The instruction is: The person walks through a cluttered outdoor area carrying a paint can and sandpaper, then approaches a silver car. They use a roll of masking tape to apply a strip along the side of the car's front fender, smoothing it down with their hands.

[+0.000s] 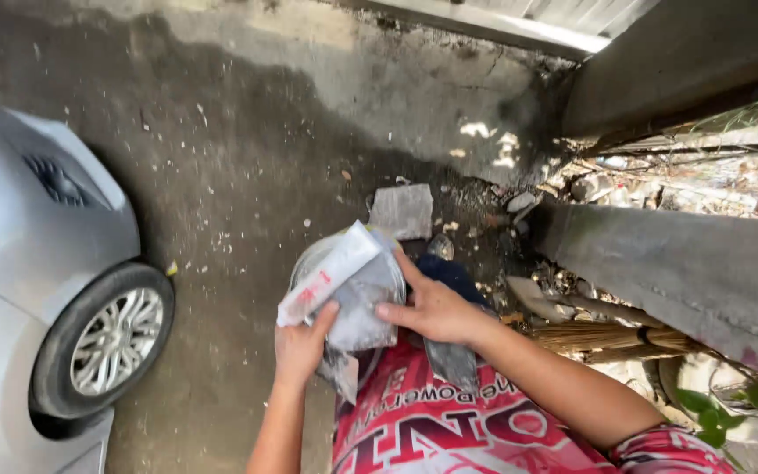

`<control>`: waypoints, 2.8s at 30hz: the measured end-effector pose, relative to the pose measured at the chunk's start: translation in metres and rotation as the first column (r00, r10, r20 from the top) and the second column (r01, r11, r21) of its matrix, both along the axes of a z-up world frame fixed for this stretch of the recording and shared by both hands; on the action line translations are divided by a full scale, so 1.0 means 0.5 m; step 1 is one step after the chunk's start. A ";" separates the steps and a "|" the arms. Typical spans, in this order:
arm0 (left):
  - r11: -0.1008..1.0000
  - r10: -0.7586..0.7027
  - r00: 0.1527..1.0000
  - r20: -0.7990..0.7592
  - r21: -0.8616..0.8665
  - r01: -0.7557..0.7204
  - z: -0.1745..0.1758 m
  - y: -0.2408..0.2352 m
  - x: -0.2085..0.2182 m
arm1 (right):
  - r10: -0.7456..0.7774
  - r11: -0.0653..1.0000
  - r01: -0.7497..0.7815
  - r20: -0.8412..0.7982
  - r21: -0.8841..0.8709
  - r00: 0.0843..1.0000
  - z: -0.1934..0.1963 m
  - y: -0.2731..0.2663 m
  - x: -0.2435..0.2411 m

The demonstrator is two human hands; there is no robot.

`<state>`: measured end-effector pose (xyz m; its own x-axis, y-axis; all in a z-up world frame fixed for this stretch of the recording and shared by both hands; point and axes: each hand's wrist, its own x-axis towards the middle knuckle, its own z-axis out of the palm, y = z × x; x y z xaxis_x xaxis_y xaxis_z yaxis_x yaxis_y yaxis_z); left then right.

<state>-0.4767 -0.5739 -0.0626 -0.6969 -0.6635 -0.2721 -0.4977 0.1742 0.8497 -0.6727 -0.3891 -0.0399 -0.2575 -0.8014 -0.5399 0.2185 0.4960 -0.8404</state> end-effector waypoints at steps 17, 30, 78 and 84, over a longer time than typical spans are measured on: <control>0.998 0.046 0.998 0.050 0.048 -0.049 0.044 -0.251 0.044 | -0.065 0.997 0.068 0.075 -0.034 0.995 0.001 -0.279 0.070; 0.999 0.027 1.000 -0.012 -0.029 -0.027 0.063 -0.455 0.087 | -0.078 0.997 0.078 0.032 0.010 0.996 0.012 -0.476 0.140; 0.931 -0.347 0.938 -0.010 -0.129 0.343 0.032 -0.536 -0.205 | -0.491 0.839 0.505 0.118 -0.204 0.863 -0.027 -0.444 0.005; 0.937 -0.337 0.941 -0.044 -0.115 0.330 0.030 -0.498 -0.290 | -0.449 0.888 0.453 0.059 -0.081 0.892 0.019 -0.410 -0.097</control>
